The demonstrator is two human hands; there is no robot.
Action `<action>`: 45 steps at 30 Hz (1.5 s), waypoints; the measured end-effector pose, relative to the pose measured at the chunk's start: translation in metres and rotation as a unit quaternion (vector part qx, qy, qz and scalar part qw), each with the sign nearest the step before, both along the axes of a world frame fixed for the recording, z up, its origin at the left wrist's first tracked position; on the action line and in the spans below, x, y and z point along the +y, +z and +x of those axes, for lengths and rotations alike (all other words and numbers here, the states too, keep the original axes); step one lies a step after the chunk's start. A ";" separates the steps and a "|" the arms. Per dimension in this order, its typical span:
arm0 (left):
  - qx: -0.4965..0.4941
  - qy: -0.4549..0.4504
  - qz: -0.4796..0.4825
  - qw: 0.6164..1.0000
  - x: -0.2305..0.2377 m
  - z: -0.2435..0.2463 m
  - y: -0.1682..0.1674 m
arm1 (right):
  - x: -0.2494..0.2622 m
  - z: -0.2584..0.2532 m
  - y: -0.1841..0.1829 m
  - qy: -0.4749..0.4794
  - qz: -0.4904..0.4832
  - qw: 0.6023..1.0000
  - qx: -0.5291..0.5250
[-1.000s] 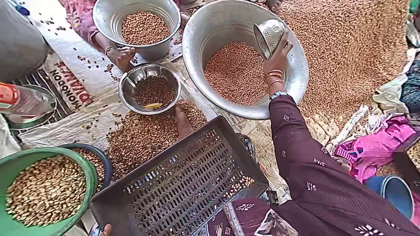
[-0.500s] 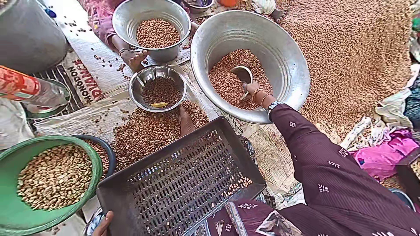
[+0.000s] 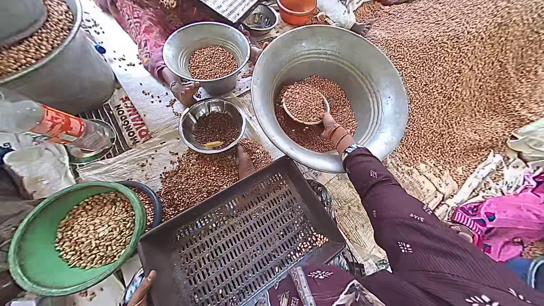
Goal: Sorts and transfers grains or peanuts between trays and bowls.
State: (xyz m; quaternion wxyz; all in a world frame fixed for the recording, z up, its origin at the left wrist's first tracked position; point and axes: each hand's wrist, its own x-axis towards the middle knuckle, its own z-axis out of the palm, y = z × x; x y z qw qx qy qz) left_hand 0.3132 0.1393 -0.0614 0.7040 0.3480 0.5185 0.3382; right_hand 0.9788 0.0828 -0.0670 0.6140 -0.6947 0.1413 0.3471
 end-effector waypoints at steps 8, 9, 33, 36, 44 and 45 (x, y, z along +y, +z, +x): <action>0.014 0.016 0.015 1.000 0.003 0.014 0.008 | -0.002 -0.023 0.077 -0.039 0.122 0.990 -0.051; 0.029 0.022 0.028 0.999 0.006 0.023 0.012 | -0.007 -0.034 0.087 -0.033 0.145 0.987 -0.063; -0.060 -0.037 -0.001 0.997 0.027 0.037 0.003 | -0.072 -0.141 0.128 0.244 -0.161 0.639 -0.712; -0.046 -0.035 0.009 0.998 0.027 0.039 0.002 | -0.057 -0.031 0.117 0.236 -0.380 0.672 -0.590; -0.051 -0.030 0.008 0.998 0.033 0.042 -0.004 | -0.054 0.031 0.048 0.303 -0.481 0.735 -0.369; -0.046 -0.034 0.009 0.998 0.033 0.043 -0.004 | -0.054 0.028 0.043 0.318 -0.455 0.757 -0.344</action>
